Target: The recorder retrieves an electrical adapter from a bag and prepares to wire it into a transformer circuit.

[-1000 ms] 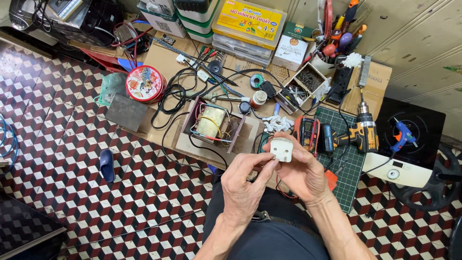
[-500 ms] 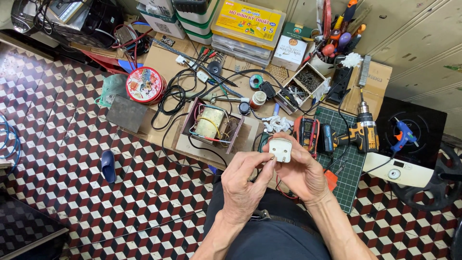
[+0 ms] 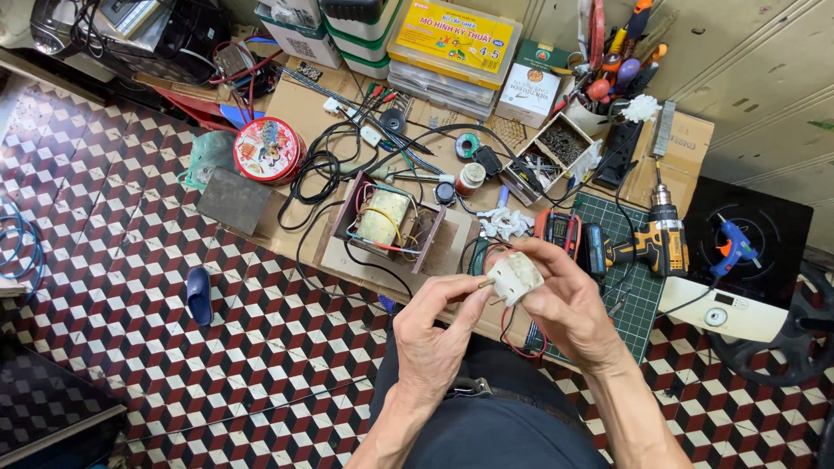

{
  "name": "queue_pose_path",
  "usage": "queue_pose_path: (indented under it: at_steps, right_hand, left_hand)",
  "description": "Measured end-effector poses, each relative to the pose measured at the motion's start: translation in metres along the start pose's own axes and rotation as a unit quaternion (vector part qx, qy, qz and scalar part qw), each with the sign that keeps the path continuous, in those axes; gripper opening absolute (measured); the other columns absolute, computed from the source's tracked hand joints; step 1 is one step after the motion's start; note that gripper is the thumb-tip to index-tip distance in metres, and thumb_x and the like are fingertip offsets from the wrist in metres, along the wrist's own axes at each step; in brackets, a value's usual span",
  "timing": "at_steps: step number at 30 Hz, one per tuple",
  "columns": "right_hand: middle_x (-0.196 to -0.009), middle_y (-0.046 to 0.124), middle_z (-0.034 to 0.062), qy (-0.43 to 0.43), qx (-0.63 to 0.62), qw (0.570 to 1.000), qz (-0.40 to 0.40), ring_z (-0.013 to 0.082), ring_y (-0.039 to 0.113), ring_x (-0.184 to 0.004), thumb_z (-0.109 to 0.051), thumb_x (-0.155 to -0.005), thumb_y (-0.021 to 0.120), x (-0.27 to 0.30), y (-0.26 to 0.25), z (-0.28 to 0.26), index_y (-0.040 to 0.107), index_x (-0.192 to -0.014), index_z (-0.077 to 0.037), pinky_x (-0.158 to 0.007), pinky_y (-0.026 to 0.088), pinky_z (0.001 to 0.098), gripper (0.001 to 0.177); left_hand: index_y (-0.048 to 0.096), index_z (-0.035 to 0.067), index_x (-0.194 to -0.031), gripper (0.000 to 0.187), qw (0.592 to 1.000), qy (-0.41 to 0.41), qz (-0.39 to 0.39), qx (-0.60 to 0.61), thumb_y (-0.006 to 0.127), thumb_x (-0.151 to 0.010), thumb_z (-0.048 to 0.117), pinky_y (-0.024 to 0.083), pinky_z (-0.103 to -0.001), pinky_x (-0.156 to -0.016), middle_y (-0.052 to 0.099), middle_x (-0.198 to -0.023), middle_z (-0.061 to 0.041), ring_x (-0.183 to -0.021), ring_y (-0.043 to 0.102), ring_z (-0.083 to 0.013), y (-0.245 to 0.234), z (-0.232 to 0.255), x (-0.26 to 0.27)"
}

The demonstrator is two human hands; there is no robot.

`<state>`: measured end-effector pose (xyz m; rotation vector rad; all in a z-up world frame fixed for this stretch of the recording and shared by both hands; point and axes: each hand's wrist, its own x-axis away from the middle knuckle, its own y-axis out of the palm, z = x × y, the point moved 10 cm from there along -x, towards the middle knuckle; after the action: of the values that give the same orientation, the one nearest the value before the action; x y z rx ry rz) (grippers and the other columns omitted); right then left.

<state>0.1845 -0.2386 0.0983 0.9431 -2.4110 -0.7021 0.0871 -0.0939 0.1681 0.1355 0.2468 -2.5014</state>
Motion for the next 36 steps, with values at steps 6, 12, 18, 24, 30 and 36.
queue_pose_path:
  at_steps: [6,12,18,24,30,36]
  right_hand:
    - [-0.140,0.061,0.0195,-0.081,0.219,0.971,0.041,0.0253,0.062,-0.129,0.004,-0.087,0.071,0.016,0.008,-0.023,0.051,-0.142,0.001,-0.110,0.052,0.0406,0.059]
    - [-0.146,0.055,0.0194,-0.177,0.298,0.935,0.069,0.0244,0.060,-0.130,0.009,-0.090,0.068,0.032,0.017,-0.024,0.043,-0.136,-0.004,-0.110,0.054,0.0378,0.054]
    - [-0.143,0.051,0.0195,-0.262,0.417,0.866,0.089,0.0227,0.061,-0.127,0.009,-0.086,0.073,0.041,0.025,-0.016,0.039,-0.131,-0.004,-0.107,0.057,0.0357,0.057]
    - [-0.143,0.049,0.0194,-0.299,0.464,0.826,0.113,0.0225,0.063,-0.125,0.009,-0.085,0.075,0.045,0.027,-0.013,0.038,-0.132,-0.003,-0.106,0.057,0.0349,0.061]
    - [-0.142,0.050,0.0205,-0.298,0.482,0.816,0.112,0.0230,0.062,-0.124,0.009,-0.085,0.075,0.043,0.025,-0.009,0.039,-0.132,-0.003,-0.106,0.057,0.0352,0.061]
    - [-0.144,0.052,0.0215,-0.291,0.456,0.834,0.107,0.0233,0.062,-0.127,0.009,-0.086,0.074,0.043,0.015,-0.004,0.038,-0.134,-0.003,-0.106,0.057,0.0364,0.061]
  left_hand:
    - [0.069,-0.002,-0.124,0.028,0.947,-0.192,-0.035,0.256,0.066,-0.100,0.011,0.059,-0.028,-0.089,0.076,-0.109,-0.010,-0.098,0.073,-0.0139,0.024,-0.055,0.020]
    - [0.065,-0.005,-0.127,0.032,0.890,-0.260,-0.033,0.374,0.066,-0.100,0.012,0.058,-0.030,-0.092,0.074,-0.111,-0.011,-0.099,0.071,-0.0144,0.040,-0.071,0.030]
    - [0.066,-0.003,-0.126,0.032,0.877,-0.276,-0.032,0.392,0.068,-0.099,0.014,0.058,-0.028,-0.091,0.074,-0.110,-0.009,-0.098,0.070,-0.0119,0.044,-0.083,0.030]
    - [0.067,0.001,-0.127,0.034,0.867,-0.292,-0.033,0.401,0.066,-0.100,0.021,0.057,-0.026,-0.089,0.074,-0.109,-0.007,-0.097,0.069,-0.0094,0.045,-0.083,0.027]
    - [0.069,0.001,-0.121,0.029,0.839,-0.320,-0.028,0.440,0.067,-0.100,0.021,0.057,-0.026,-0.087,0.073,-0.109,-0.005,-0.096,0.068,-0.0093,0.052,-0.106,0.036]
    - [0.070,0.002,-0.116,0.025,0.843,-0.318,-0.041,0.432,0.068,-0.100,0.021,0.057,-0.025,-0.087,0.072,-0.104,-0.004,-0.093,0.068,-0.0088,0.054,-0.111,0.036]
